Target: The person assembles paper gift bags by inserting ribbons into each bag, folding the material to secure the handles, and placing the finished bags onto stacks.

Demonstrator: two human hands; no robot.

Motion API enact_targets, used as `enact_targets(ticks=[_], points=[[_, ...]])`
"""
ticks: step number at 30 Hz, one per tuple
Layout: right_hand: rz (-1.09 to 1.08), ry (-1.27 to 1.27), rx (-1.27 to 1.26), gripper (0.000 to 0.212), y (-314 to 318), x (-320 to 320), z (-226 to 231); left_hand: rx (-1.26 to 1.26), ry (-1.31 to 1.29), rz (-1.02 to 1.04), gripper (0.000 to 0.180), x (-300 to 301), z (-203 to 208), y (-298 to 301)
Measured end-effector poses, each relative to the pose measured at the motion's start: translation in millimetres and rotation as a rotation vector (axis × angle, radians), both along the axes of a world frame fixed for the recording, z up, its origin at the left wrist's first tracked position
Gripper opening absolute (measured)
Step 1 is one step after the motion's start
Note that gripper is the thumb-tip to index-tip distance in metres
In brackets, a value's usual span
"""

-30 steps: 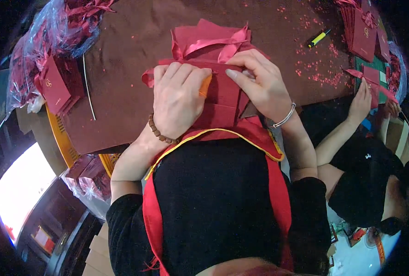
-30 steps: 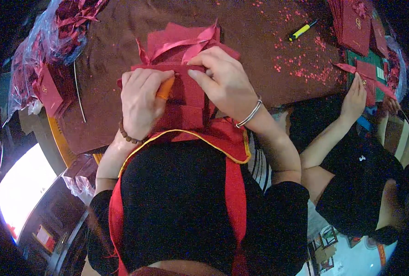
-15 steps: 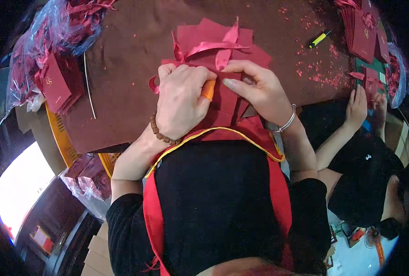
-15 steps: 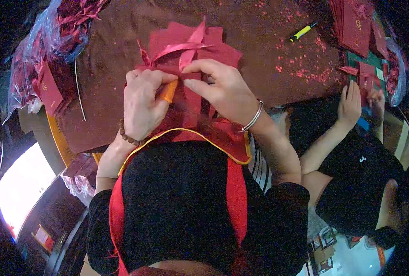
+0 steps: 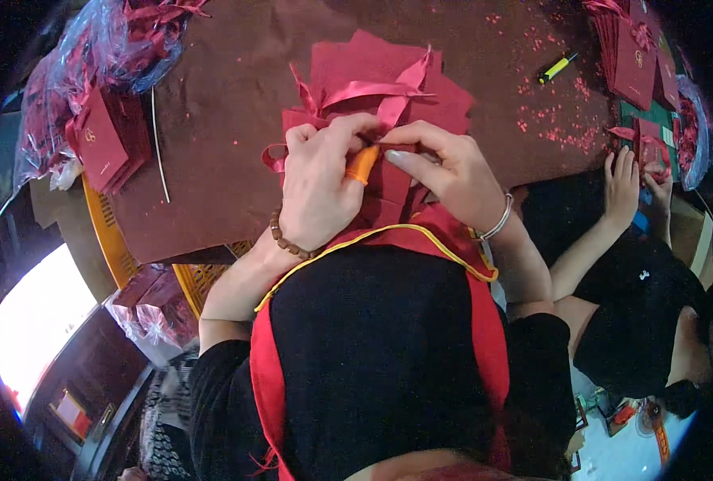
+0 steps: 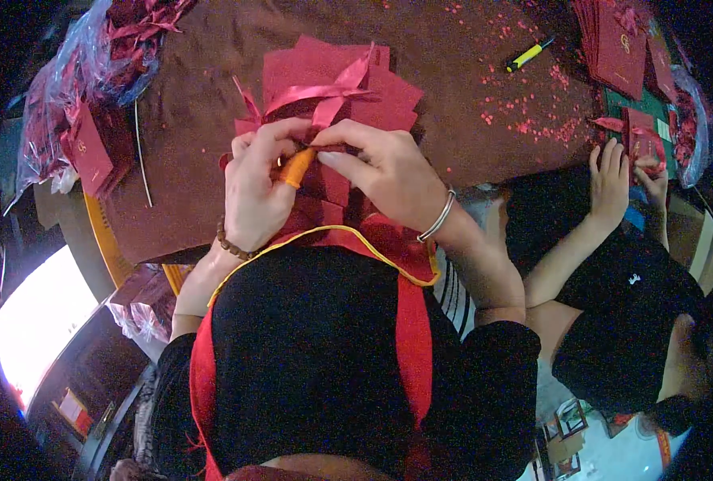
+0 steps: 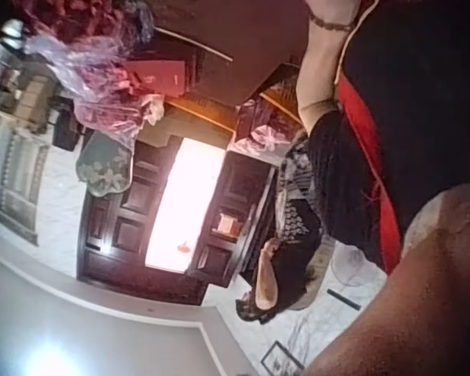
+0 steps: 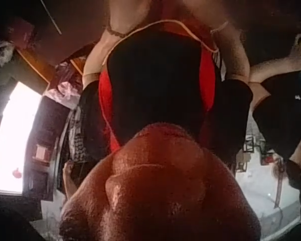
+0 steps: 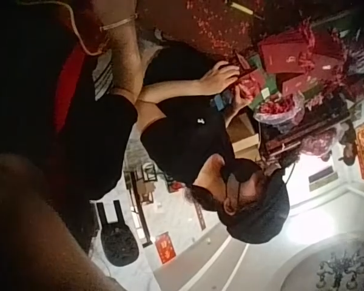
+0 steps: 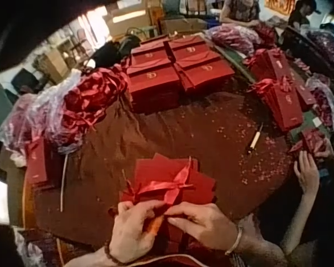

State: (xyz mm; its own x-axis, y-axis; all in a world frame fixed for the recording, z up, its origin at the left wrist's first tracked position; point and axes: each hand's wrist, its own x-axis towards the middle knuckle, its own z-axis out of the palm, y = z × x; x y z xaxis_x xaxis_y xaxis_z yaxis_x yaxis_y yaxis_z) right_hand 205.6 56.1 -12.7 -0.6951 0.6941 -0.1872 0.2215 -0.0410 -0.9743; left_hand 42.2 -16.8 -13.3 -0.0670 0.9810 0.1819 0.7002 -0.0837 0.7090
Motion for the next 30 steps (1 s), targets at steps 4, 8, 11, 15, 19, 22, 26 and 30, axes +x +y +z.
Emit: enact_targets(ticks=[4,8,11,15,19,22,26,30], points=[[0.025,0.018,0.063,0.021,5,4,-6,-0.075,-0.033,-0.051,0.038,-5,6,-1],[0.039,0.015,0.015,0.021,5,5,-2,0.076,0.273,-0.045,0.026,-8,13,1],[0.060,-0.019,-0.005,0.019,6,5,-1,0.131,0.393,-0.034,0.019,-10,10,6],[0.026,0.036,0.023,0.019,2,2,-3,0.189,0.477,-0.041,0.018,-15,8,10],[0.017,0.117,0.165,0.017,-2,0,-12,0.090,0.347,-0.157,0.021,-23,9,16],[-0.029,-0.091,0.397,0.015,-7,-2,-9,0.097,0.393,-0.195,0.023,-24,6,17],[-0.028,-0.069,0.498,0.016,-6,-5,-12,0.164,0.401,-0.233,0.025,-25,0,19],[-0.027,0.010,0.506,0.012,-7,-5,-18,0.074,0.292,-0.297,0.022,-34,6,23]])
